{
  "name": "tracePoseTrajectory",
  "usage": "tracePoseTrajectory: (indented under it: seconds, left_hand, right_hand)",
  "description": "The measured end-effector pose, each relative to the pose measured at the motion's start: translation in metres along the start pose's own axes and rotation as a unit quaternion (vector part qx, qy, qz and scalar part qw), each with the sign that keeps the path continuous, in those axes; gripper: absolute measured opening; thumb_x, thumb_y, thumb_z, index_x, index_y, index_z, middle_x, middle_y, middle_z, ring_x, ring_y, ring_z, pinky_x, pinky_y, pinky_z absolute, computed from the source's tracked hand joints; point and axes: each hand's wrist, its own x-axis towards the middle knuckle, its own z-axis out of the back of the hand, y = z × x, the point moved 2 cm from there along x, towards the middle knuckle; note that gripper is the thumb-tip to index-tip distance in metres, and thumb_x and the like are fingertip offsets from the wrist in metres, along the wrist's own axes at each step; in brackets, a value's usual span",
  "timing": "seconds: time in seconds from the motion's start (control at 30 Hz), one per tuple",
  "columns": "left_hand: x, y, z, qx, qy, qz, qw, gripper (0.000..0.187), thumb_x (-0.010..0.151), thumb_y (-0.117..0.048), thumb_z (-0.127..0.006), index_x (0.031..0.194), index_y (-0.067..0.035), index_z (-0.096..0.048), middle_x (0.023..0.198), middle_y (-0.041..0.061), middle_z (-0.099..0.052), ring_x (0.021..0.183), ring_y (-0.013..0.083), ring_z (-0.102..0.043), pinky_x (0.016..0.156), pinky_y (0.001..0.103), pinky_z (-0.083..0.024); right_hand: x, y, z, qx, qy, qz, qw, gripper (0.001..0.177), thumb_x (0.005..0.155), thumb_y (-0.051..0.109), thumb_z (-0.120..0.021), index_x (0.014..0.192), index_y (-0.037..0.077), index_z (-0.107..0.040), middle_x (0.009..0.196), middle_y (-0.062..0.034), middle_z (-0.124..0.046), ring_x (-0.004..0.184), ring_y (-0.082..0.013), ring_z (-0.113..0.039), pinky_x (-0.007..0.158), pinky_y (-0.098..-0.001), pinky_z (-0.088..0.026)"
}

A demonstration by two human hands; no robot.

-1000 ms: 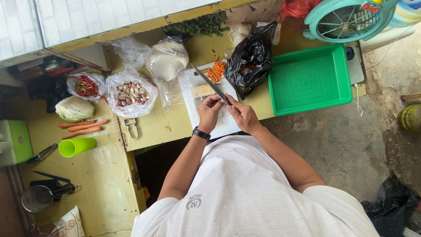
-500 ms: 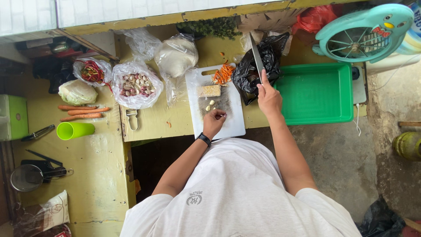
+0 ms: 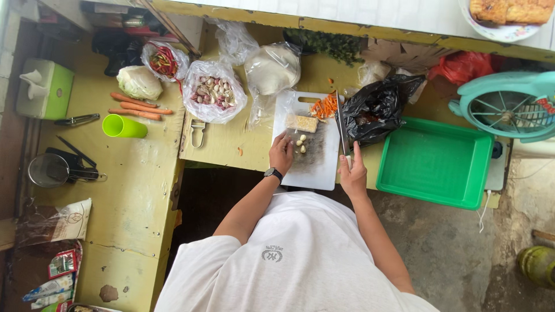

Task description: The person slices a block of tempeh and several cloves of garlic on a cutting board, then uses a wooden spatula to fry pieces of food in a pan on a portable stove.

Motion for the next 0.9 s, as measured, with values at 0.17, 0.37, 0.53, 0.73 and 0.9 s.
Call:
tracePoseTrajectory:
  seconds: [0.17,0.37,0.53,0.73,0.9]
  left_hand:
    - [-0.004,0.028,0.028,0.052,-0.074,0.028,0.996,0.021,0.087,-0.001,-0.069,0.107,-0.002,-0.065,0.105,0.017,-0.061,0.089,0.0300,-0.063,0.080,0.042,-0.054]
    - [0.047,0.068,0.105,0.192,-0.125,-0.016,0.973,0.025,0.084,-0.002,-0.069,0.109,-0.002,-0.065,0.108,0.016,-0.061,0.105,0.0374,-0.055,0.094,0.048,-0.045]
    - [0.127,0.092,0.177,0.326,-0.166,-0.037,0.930,0.026,0.083,-0.004,-0.065,0.109,-0.008,-0.068,0.112,0.012,-0.062,0.114,0.0344,-0.054,0.100,0.051,-0.038]
    - [0.187,0.142,0.226,0.371,-0.067,0.012,0.926,0.022,0.090,-0.011,-0.064,0.111,-0.010,-0.070,0.114,0.013,-0.063,0.112,0.0350,-0.053,0.095,0.054,-0.036]
    - [0.207,0.181,0.237,0.365,-0.041,0.064,0.928,0.040,0.082,-0.022,-0.071,0.117,-0.005,-0.062,0.117,0.016,-0.060,0.110,0.0379,-0.054,0.095,0.054,-0.038]
  right_hand:
    - [-0.015,0.004,-0.002,-0.099,-0.038,0.095,0.990,0.055,0.106,0.029,-0.062,0.152,0.003,-0.050,0.088,-0.0142,-0.071,0.075,-0.0231,-0.071,0.068,-0.0345,-0.053]
    - [-0.021,0.049,-0.022,-0.142,0.021,0.209,0.967,0.061,0.100,0.030,-0.066,0.150,0.000,-0.049,0.072,-0.0121,-0.062,0.061,-0.0268,-0.061,0.060,-0.0385,-0.050]
    - [-0.023,0.080,-0.060,-0.111,0.034,0.136,0.984,0.062,0.098,0.029,-0.067,0.150,0.001,-0.050,0.068,-0.0116,-0.059,0.055,-0.0251,-0.058,0.056,-0.0371,-0.048]
    - [-0.031,0.090,-0.124,-0.042,-0.018,0.085,0.995,0.059,0.100,0.028,-0.065,0.150,0.001,-0.050,0.068,-0.0071,-0.063,0.061,-0.0147,-0.065,0.059,-0.0299,-0.050]
    - [-0.035,0.092,-0.180,0.041,-0.028,0.043,0.998,0.056,0.103,0.027,-0.062,0.151,-0.001,-0.049,0.071,-0.0049,-0.061,0.064,-0.0097,-0.064,0.061,-0.0259,-0.051]
